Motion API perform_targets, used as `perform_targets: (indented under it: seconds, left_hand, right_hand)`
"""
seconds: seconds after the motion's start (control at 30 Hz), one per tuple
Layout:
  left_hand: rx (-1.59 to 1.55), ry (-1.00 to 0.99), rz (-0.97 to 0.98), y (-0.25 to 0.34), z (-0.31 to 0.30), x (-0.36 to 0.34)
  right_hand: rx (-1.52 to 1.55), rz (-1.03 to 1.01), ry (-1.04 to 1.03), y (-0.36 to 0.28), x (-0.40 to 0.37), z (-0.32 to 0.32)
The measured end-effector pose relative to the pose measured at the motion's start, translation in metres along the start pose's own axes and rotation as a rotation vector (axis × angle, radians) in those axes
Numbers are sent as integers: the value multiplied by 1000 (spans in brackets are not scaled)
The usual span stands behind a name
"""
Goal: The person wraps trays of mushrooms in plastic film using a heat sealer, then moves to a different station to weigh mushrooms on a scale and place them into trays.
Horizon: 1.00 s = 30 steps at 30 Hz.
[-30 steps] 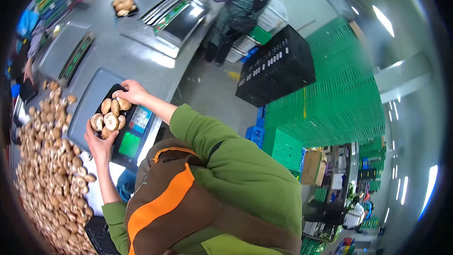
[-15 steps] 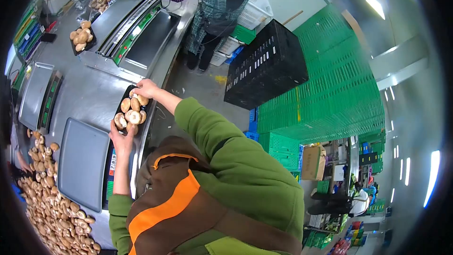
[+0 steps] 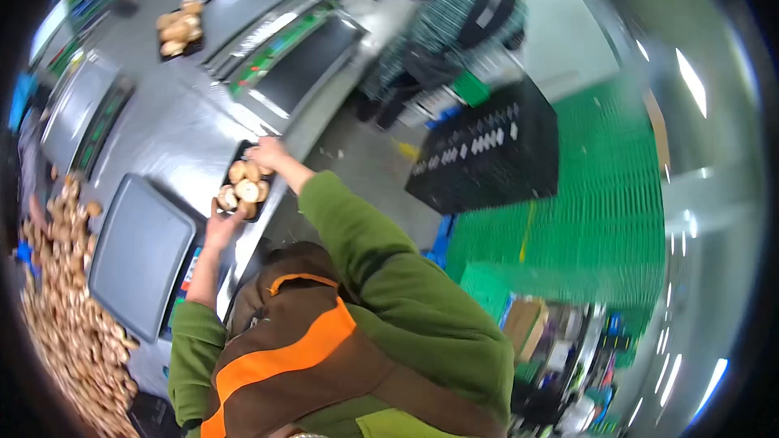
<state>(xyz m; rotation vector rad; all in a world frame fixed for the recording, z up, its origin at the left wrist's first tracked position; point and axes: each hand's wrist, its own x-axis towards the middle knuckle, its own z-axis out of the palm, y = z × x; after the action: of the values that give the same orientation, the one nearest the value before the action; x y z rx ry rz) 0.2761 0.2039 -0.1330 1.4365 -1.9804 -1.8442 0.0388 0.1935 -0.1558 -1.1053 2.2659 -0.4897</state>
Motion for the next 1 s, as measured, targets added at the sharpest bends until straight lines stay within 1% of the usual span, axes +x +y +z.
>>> perform_targets:
  seconds: [0.03,0.07,0.1,0.13,0.17,0.2,0.23,0.3,0.37,0.43,0.47,0.5,0.53,0.57,0.6,0.63,0.67,0.7,0.77,0.83,0.87,0.93,0.97,1.0]
  left_hand:
    - [-59,-72,-69,-9,-6,2]
    - [8,41,-45,-6,-5,-14]
    - [76,156,-28,-3,-3,-31]
    - [13,-7,-28,-3,-11,-46]
    - [30,-15,66,-9,-10,-67]
    - [-59,-101,94,-3,-24,-95]
    - [-143,-205,138,8,-43,-130]
    - [-67,-239,190,2,-68,-180]
    - [-49,-156,215,-30,-101,-228]
    - [164,32,37,-61,-143,-285]
    - [177,135,7,-78,-165,-311]
    - [231,301,-39,-117,-180,-336]
    - [209,282,-106,-135,-207,-358]
    - [200,341,-315,-117,-233,-389]
    - [55,471,-359,-138,-251,-410]
    - [108,603,-212,-193,-265,-425]
    - [111,723,-141,-209,-282,-445]
    - [42,778,-153,-195,-300,-467]
    - [-126,960,-146,-221,-318,-507]
    - [-232,1065,-151,-257,-330,-548]
    - [-231,1086,-176,-281,-337,-568]
    - [-282,1141,-207,-331,-345,-601]
    - [-332,1210,-234,-350,-345,-612]
    - [-337,1249,-253,-375,-346,-621]
  right_hand:
    - [160,-4,12,-7,-8,-3]
    - [324,-31,-17,-13,-18,-8]
    - [42,-48,-82,-40,-37,-35]
    - [2,-179,-55,-41,-39,-37]
    - [-165,-453,279,-17,-33,-15]
    - [241,-325,67,-36,-52,-25]
    - [386,-309,28,-44,-63,-23]
    - [481,-281,-36,-96,-107,-28]
    - [440,-304,-192,-155,-153,-17]
    - [504,-496,-384,-211,-209,16]
    - [526,-579,-591,-233,-236,35]
    - [398,-637,-772,-261,-265,54]
    - [445,-705,-958,-272,-286,92]
    - [428,-694,-1202,-282,-302,134]
    - [301,-798,-1287,-294,-317,168]
    - [71,-1003,-1209,-301,-326,206]
    - [-103,-1112,-1020,-299,-333,245]
    - [-307,-1122,-904,-306,-340,266]
    - [-600,-1157,-809,-310,-338,301]
    - [-594,-1027,-862,-298,-332,328]
    - [-603,-1037,-871,-299,-331,335]
    - [-731,-1111,-864,-302,-335,337]
    - [-744,-1110,-870,-309,-337,342]
    - [-843,-1073,-859,-329,-343,344]
